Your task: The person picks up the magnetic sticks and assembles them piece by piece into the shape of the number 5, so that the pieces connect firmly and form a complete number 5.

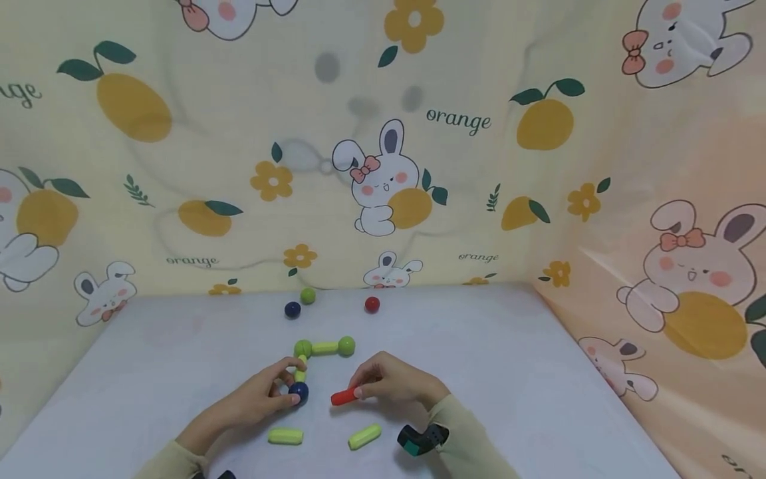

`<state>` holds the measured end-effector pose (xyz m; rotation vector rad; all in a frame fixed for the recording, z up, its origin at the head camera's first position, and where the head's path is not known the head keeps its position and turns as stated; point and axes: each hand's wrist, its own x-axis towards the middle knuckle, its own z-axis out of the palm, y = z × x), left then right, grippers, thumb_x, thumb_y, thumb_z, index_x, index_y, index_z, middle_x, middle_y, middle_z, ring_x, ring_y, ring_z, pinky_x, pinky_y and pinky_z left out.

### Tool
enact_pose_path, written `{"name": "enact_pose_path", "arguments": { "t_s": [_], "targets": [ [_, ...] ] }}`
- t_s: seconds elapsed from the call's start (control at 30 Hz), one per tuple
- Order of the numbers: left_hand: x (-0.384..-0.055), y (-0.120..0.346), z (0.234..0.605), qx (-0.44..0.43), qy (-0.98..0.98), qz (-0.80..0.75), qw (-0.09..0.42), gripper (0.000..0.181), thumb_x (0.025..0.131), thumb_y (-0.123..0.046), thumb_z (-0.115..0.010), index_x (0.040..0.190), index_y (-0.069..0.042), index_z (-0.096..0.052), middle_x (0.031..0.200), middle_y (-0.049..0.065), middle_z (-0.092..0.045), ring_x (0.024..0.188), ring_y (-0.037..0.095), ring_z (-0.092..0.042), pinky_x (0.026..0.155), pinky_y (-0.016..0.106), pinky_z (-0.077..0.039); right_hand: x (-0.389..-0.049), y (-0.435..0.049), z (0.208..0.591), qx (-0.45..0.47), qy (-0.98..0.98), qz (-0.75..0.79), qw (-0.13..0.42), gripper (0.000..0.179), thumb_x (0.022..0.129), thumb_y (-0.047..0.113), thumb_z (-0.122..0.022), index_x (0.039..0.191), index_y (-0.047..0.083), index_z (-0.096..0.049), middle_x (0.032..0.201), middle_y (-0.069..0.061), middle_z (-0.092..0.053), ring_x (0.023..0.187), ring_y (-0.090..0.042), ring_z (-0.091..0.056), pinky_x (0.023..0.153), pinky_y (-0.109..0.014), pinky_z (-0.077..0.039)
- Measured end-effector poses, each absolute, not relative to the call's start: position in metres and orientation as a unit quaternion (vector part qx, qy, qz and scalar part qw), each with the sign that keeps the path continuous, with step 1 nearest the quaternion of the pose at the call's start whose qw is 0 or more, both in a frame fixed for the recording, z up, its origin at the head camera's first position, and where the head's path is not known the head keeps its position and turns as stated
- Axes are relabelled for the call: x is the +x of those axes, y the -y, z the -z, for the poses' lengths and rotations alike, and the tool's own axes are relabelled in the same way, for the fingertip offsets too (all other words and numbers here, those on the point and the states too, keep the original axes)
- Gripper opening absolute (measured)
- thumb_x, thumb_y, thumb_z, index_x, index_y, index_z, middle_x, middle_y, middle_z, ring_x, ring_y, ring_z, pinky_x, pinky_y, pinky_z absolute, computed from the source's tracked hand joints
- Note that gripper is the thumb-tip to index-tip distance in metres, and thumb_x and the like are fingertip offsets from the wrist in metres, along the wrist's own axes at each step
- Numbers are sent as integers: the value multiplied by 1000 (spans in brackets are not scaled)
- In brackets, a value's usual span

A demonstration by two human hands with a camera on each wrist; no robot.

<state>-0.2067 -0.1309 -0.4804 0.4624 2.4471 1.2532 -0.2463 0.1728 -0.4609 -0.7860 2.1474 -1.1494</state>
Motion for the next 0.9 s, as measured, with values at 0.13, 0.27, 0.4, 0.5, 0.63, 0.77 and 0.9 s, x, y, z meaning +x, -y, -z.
{"name": "enact_pose_path", "arguments": {
  "t_s": [0.13,0.27,0.4,0.5,0.63,0.77,0.9],
  "targets": [
    [-206,130,480,164,-861,-447,178,47,94,-22,-72,135,-16,-51,106,7,-60,76,17,-53,65,25,-42,-249,-164,456,-293,-807,435,273,15,96,11,-68,109,11,-77,102,-5,-75,91,-12,-56,85,-27,-45],
    [-207,129,481,165,-860,-448,181,47,94,-22,-72,135,-16,-51,106,7,-60,75,18,-53,64,25,-42,-250,-158,454,-283,-807,458,240,16,96,9,-67,110,9,-76,103,-8,-75,89,-13,-56,81,-26,-44],
    [-207,131,481,163,-863,-443,179,48,94,-23,-72,136,-16,-51,106,6,-60,76,17,-53,65,25,-42,-250,-155,458,-273,-801,486,218,18,96,8,-66,112,6,-75,105,-10,-75,88,-13,-58,81,-25,-47],
    [-206,132,480,162,-864,-443,177,48,94,-23,-72,136,-17,-51,107,6,-60,76,17,-53,65,25,-42,-249,-152,462,-265,-798,495,219,18,96,9,-67,112,7,-75,103,-10,-74,87,-12,-58,80,-24,-48],
    [-206,133,480,165,-862,-446,178,48,94,-23,-72,136,-17,-50,108,6,-61,76,16,-53,65,24,-43,-246,-147,466,-259,-797,497,224,17,96,8,-68,111,6,-74,100,-10,-74,83,-11,-58,78,-23,-49],
    [-207,132,481,167,-860,-447,179,47,94,-23,-72,136,-17,-50,108,5,-61,77,16,-53,65,24,-43,-242,-143,468,-250,-802,494,224,15,95,7,-68,109,5,-73,101,-9,-73,80,-10,-60,76,-20,-50],
    [-208,130,482,168,-860,-448,179,47,94,-23,-72,136,-17,-50,108,5,-61,77,16,-53,65,24,-43,-239,-139,469,-244,-811,485,216,15,94,4,-68,109,5,-72,105,-9,-72,80,-13,-61,75,-19,-51]
  ]
}}
